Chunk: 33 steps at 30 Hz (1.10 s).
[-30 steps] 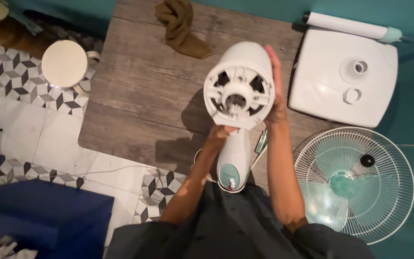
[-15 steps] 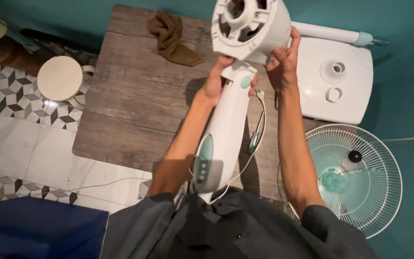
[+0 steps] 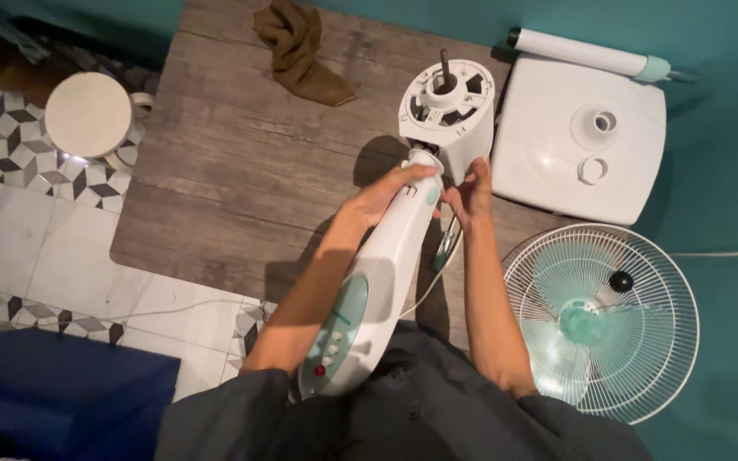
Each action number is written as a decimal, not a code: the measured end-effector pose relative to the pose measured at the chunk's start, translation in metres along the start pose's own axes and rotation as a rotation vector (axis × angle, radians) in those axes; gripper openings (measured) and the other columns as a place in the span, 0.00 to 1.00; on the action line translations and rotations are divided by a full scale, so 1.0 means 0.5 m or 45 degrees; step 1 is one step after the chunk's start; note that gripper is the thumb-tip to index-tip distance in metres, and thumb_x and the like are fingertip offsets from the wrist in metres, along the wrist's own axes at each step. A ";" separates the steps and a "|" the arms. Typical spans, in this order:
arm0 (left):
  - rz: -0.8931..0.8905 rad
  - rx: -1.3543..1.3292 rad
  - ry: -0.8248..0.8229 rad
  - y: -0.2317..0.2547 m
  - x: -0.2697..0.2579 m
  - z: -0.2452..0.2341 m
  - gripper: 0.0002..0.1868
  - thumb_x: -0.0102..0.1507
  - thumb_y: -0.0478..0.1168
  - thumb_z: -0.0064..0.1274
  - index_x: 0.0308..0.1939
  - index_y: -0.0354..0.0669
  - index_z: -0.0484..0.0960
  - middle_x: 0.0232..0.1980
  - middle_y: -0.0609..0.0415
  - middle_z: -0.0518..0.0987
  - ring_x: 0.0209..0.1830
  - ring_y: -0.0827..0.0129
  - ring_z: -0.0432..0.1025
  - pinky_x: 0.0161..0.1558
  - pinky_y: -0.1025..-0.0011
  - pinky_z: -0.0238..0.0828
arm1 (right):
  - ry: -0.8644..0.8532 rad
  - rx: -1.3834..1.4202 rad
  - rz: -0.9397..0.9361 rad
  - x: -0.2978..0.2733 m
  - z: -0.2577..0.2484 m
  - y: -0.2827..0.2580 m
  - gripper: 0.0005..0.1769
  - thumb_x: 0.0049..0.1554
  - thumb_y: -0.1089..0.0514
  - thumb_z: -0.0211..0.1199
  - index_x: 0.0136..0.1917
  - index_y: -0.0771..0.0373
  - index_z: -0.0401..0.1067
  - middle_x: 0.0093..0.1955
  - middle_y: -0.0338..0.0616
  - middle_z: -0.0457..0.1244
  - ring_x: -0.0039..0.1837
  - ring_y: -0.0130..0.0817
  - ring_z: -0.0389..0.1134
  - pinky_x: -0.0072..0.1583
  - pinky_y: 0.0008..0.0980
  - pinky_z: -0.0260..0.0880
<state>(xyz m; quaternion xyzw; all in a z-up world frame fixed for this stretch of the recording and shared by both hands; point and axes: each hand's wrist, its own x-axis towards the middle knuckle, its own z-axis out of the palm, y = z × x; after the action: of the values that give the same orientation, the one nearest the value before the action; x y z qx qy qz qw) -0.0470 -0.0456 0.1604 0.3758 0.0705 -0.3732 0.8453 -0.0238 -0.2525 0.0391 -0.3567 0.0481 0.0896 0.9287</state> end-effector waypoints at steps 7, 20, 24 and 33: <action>0.111 0.436 0.197 -0.035 -0.048 0.037 0.40 0.53 0.36 0.67 0.62 0.38 0.57 0.47 0.46 0.80 0.32 0.65 0.81 0.32 0.68 0.79 | -0.001 0.066 0.063 -0.044 -0.072 0.037 0.49 0.52 0.38 0.75 0.78 0.53 0.56 0.77 0.41 0.57 0.78 0.45 0.58 0.76 0.53 0.60; 0.024 0.691 0.355 -0.065 -0.055 0.047 0.68 0.54 0.42 0.65 0.75 0.23 0.23 0.46 0.44 0.82 0.32 0.68 0.80 0.30 0.73 0.77 | -0.059 0.163 0.216 -0.108 -0.072 0.069 0.47 0.59 0.28 0.62 0.77 0.61 0.59 0.74 0.52 0.61 0.71 0.51 0.65 0.65 0.54 0.72; -0.017 0.646 0.312 -0.067 -0.056 0.037 0.68 0.54 0.42 0.64 0.76 0.26 0.22 0.46 0.43 0.82 0.32 0.68 0.79 0.31 0.73 0.76 | 0.047 0.158 0.183 -0.111 -0.067 0.076 0.47 0.57 0.28 0.63 0.77 0.58 0.58 0.75 0.49 0.60 0.73 0.51 0.64 0.68 0.56 0.69; 0.089 0.557 0.162 -0.105 -0.038 0.002 0.53 0.55 0.37 0.64 0.75 0.22 0.47 0.46 0.47 0.82 0.35 0.69 0.81 0.34 0.72 0.80 | 0.057 0.160 0.151 -0.120 -0.101 0.058 0.46 0.58 0.29 0.65 0.77 0.59 0.59 0.74 0.48 0.60 0.75 0.48 0.62 0.74 0.54 0.64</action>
<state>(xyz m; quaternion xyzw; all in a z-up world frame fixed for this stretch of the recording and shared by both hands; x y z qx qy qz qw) -0.0966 -0.0585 0.1380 0.5751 0.0280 -0.3258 0.7499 -0.0898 -0.2733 -0.0081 -0.2964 0.0954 0.1333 0.9409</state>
